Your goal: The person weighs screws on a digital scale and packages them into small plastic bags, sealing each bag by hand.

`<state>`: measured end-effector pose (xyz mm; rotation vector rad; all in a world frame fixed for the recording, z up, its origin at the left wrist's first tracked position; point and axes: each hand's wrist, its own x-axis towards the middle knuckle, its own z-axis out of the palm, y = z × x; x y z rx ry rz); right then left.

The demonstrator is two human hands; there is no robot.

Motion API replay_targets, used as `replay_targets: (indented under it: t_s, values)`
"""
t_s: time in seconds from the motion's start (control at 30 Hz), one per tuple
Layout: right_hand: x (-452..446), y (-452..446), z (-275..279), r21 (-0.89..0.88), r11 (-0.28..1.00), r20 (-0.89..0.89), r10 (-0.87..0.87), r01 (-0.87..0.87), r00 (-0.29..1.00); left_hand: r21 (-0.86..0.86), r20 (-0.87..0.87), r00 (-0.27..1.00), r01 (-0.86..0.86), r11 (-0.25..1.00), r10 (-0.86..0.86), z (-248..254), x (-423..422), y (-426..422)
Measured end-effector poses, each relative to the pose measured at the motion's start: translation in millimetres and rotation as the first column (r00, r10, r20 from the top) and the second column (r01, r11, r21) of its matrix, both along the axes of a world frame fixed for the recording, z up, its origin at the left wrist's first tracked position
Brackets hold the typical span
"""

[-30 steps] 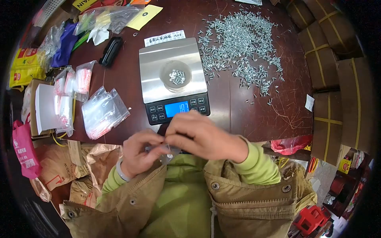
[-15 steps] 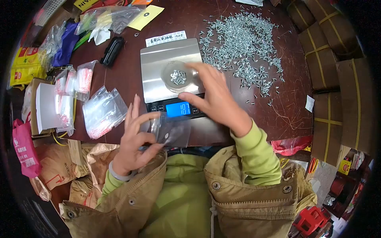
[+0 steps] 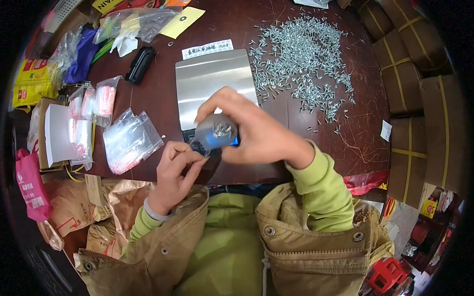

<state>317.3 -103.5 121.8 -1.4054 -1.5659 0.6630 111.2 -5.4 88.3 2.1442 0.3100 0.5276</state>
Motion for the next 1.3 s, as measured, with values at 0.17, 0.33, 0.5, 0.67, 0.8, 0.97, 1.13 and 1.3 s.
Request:
replay_targets:
  t_s: [0.17,0.33,0.5,0.67,0.8,0.97,1.13,1.3]
  values:
    - [-32,6,27,-0.132,0.991,0.208,0.055,-0.027,0.977,0.144,0.063,0.997,0.024,0.989,-0.034,2,0,-1]
    - [4,9,6,-0.034,0.98,0.08,-0.193,0.196,0.978,0.159,0.081,0.995,-0.075,0.985,0.062,13,-6,7]
    - [15,8,-44,0.138,0.912,0.425,-0.406,0.385,0.809,-0.099,0.165,0.979,-0.101,0.99,0.116,7,-7,13]
    - [-14,-6,1,0.056,0.996,0.245,-0.083,0.071,0.966,-0.322,0.246,0.969,0.052,0.945,0.031,0,-13,11]
    - [-36,-14,3,0.201,0.976,0.39,-0.162,0.088,0.906,-0.342,0.287,0.957,0.135,0.93,-0.033,0,-15,7]
    - [-54,-16,-1,0.257,0.963,0.442,-0.189,0.078,0.877,-0.201,0.087,0.996,0.051,0.978,-0.034,19,-18,7]
    - [-72,-5,-6,0.32,0.946,0.335,-0.163,0.051,0.928,-0.268,-0.001,0.999,-0.046,0.962,0.048,30,-38,5]
    - [-93,4,-4,0.382,0.924,0.377,-0.122,-0.034,0.918,-0.286,0.007,0.996,-0.079,0.955,0.084,35,-66,4]
